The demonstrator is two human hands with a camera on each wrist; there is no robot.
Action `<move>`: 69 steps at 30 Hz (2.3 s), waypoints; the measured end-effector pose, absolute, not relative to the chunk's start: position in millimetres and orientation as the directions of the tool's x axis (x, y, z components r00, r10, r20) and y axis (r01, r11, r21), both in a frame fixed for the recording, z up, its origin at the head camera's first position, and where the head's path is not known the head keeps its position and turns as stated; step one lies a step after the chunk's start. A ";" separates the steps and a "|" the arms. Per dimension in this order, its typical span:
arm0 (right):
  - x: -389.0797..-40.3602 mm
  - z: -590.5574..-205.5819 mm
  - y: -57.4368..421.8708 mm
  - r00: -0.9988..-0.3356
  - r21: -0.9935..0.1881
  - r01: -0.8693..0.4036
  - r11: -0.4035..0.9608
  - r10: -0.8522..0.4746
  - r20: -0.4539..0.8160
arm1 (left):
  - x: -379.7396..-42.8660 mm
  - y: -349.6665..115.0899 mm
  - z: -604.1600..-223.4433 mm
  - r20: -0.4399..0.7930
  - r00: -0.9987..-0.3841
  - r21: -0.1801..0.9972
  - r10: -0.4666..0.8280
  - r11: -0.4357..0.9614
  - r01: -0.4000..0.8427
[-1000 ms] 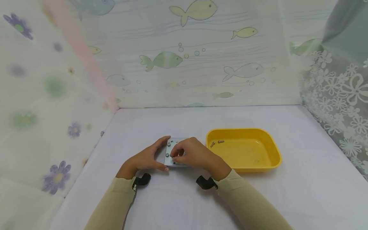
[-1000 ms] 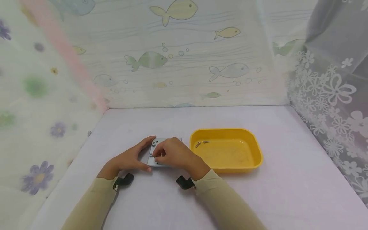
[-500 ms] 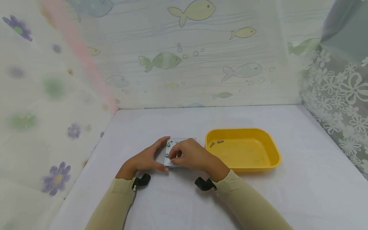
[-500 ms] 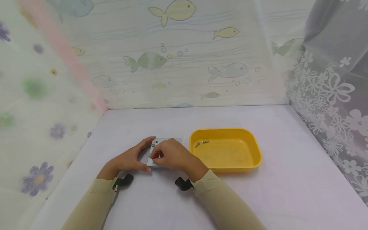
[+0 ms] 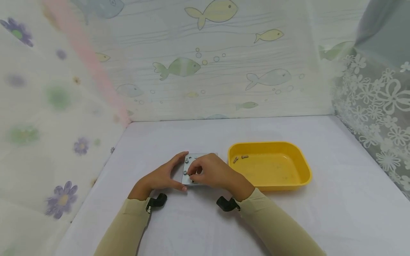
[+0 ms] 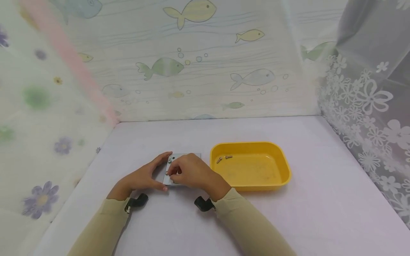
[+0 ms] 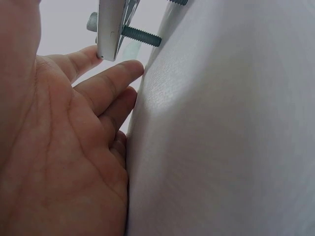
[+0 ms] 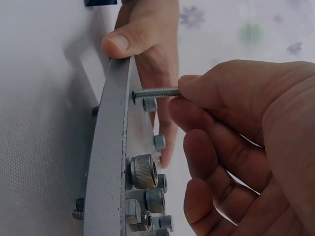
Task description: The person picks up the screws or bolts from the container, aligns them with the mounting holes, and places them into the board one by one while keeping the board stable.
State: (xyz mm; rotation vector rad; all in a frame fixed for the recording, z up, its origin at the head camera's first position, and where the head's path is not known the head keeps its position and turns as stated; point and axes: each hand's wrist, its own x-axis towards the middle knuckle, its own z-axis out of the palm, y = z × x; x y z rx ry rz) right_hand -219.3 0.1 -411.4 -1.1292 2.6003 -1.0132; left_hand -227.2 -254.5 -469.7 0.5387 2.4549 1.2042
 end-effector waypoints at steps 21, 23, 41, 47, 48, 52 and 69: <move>-216.1 -412.9 -4.3 -0.739 -0.655 -0.572 0.495 -0.657 0.148 | -225.8 -255.0 -469.5 -0.131 -0.864 0.812 0.485 0.552 0.187; -214.9 -412.1 -5.0 -0.733 -0.650 -0.580 0.491 -0.664 0.152 | -226.3 -255.1 -469.7 -0.127 -0.865 0.813 0.486 0.550 0.190; -217.6 -418.2 -5.5 -0.716 -0.626 -0.616 0.477 -0.670 0.195 | -226.4 -255.1 -470.4 -0.129 -0.866 0.813 0.483 0.552 0.187; -216.7 -417.3 -6.1 -0.700 -0.608 -0.640 0.471 -0.684 0.207 | -227.2 -255.6 -471.9 -0.132 -0.866 0.816 0.483 0.548 0.181; -216.7 -417.3 -6.2 -0.697 -0.605 -0.643 0.469 -0.685 0.211 | -227.3 -255.6 -472.0 -0.134 -0.866 0.815 0.481 0.551 0.181; -216.8 -417.6 -6.4 -0.697 -0.604 -0.646 0.466 -0.682 0.219 | -227.5 -255.1 -471.6 -0.137 -0.865 0.812 0.482 0.555 0.181; -221.6 -415.8 1.8 -0.709 -0.669 -0.589 0.453 -0.688 0.158 | -227.9 -255.4 -472.6 -0.152 -0.864 0.806 0.480 0.566 0.173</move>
